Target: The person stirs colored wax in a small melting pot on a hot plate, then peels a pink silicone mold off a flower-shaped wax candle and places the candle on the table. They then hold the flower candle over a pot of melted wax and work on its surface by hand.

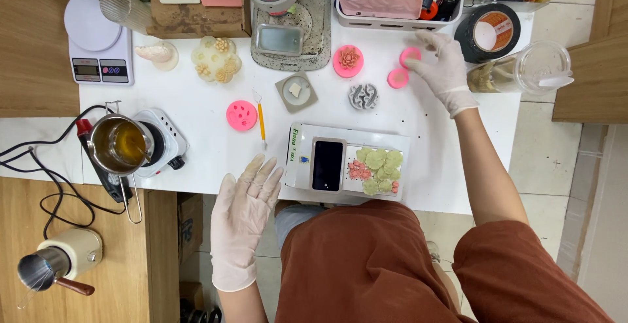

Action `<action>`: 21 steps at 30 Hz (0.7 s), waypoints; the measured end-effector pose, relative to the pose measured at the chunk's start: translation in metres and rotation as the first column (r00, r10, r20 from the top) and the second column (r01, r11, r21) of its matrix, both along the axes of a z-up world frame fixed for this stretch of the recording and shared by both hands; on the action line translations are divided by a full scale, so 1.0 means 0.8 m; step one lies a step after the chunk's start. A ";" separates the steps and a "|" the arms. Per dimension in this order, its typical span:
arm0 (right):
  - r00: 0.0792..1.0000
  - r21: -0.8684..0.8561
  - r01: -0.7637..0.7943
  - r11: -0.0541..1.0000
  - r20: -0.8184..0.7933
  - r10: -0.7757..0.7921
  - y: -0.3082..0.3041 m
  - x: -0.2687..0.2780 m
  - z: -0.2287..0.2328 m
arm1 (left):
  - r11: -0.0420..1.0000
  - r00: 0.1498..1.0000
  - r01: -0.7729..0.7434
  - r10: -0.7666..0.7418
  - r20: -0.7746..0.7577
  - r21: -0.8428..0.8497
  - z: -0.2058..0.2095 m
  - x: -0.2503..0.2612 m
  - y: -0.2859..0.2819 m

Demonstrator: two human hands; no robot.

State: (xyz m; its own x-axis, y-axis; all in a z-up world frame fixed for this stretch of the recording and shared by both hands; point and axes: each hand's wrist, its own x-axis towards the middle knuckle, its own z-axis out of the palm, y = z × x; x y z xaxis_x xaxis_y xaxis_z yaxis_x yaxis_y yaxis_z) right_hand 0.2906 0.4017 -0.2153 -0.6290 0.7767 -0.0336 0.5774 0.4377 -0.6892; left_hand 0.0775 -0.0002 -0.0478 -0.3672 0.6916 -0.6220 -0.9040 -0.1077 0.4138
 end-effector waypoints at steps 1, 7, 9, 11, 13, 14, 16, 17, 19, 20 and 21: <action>1.000 -0.017 0.006 1.000 0.027 -0.005 -0.001 0.013 -0.002 | 1.000 1.000 -0.003 0.003 0.007 -0.016 -0.005 0.001 0.001; 0.977 0.080 -0.123 0.989 0.187 0.106 -0.030 -0.002 0.003 | 0.999 0.999 0.032 -0.032 0.008 -0.036 -0.025 0.007 0.009; 0.960 0.081 -0.174 0.981 0.238 0.150 -0.041 -0.034 0.009 | 0.997 0.998 0.060 -0.061 -0.023 -0.044 -0.011 0.009 0.019; 0.932 0.092 -0.321 0.943 0.206 0.297 -0.048 -0.068 0.013 | 0.895 0.871 0.254 -0.376 -0.316 -0.365 0.019 0.013 0.038; 0.921 0.084 -0.351 0.932 0.210 0.328 -0.046 -0.101 0.006 | 0.695 0.589 0.350 -0.685 -0.429 -0.628 0.071 0.020 0.050; 0.907 0.072 -0.385 0.920 0.214 0.363 -0.046 -0.119 0.003 | 0.433 0.221 0.295 -0.898 -0.380 -0.852 0.096 0.025 0.054; 0.885 0.068 -0.432 0.899 0.221 0.409 -0.041 -0.134 -0.004 | 0.259 -0.091 0.201 -0.955 -0.282 -0.945 0.151 0.043 0.070; 0.866 0.060 -0.470 0.881 0.227 0.446 -0.042 -0.144 -0.008 | 0.099 -0.385 0.054 -0.916 -0.112 -0.994 0.179 0.051 0.077; 0.851 0.054 -0.495 0.867 0.235 0.471 -0.036 -0.158 -0.014 | 0.116 -0.457 -0.018 -0.885 -0.095 -0.993 0.212 0.082 0.092; 0.841 0.037 -0.504 0.863 0.249 0.480 -0.036 -0.160 -0.018 | 0.128 -0.540 -0.075 -0.839 -0.067 -0.989 0.229 0.098 0.099; 0.829 0.035 -0.524 0.851 0.253 0.500 -0.034 -0.160 -0.023 | 0.126 -0.520 -0.074 -0.852 -0.069 -0.989 0.214 0.112 0.106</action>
State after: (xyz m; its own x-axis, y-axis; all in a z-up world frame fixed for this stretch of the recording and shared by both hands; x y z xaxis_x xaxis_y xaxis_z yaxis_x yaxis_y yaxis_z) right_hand 0.1623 0.3743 -0.2335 -0.9213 0.3523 -0.1646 0.3855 0.7721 -0.5052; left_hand 0.1675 0.0842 0.1237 -0.3898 0.7162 -0.5788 0.8300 0.5456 0.1161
